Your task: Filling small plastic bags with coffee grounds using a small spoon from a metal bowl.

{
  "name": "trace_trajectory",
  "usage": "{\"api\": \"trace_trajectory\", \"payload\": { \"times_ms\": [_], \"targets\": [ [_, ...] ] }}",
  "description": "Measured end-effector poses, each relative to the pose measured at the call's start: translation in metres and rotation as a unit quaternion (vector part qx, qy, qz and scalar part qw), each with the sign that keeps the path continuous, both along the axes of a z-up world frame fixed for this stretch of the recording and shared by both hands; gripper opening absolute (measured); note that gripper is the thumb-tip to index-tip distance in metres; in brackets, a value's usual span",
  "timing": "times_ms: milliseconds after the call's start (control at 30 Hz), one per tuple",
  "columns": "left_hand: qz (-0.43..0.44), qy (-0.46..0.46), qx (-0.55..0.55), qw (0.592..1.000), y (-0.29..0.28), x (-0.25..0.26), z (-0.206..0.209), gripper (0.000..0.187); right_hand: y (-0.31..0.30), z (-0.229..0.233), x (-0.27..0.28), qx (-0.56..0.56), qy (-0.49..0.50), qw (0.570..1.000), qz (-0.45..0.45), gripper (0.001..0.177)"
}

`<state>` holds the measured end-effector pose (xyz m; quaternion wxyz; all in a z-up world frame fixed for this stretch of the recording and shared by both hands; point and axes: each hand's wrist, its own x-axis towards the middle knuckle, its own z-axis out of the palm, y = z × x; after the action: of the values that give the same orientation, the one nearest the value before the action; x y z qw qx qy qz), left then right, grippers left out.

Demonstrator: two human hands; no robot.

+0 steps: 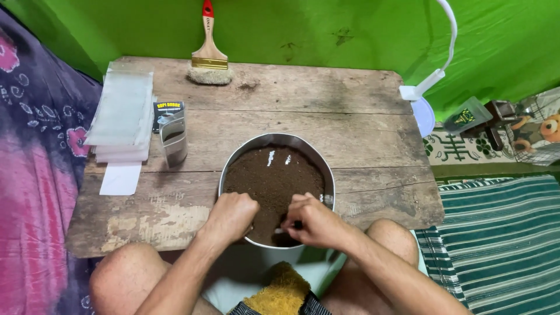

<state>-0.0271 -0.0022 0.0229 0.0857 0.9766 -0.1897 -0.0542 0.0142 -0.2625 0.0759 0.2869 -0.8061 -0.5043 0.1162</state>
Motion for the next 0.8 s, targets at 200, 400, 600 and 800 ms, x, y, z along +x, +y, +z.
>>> {"api": "trace_trajectory", "payload": {
  "times_ms": [200,400,600,800],
  "targets": [
    [0.051,-0.061,-0.088,0.993,0.007,-0.003,0.057,0.013,0.037,-0.050,0.004,-0.013,-0.153,0.988,0.027,0.010],
    [-0.013,0.078,-0.078,0.994,-0.018,-0.025,0.053,0.019,0.015,-0.020,0.033,-0.016,-0.158,0.986,-0.042,0.013],
    [0.004,-0.078,-0.062,0.995,-0.025,0.007,-0.019,0.007,-0.010,0.033,0.009,-0.038,0.094,0.995,0.007,0.004],
    [0.006,-0.012,-0.186,0.982,-0.023,-0.014,0.069,0.006,-0.011,-0.042,0.053,-0.068,-0.194,0.979,-0.011,0.012]
  ]
}}
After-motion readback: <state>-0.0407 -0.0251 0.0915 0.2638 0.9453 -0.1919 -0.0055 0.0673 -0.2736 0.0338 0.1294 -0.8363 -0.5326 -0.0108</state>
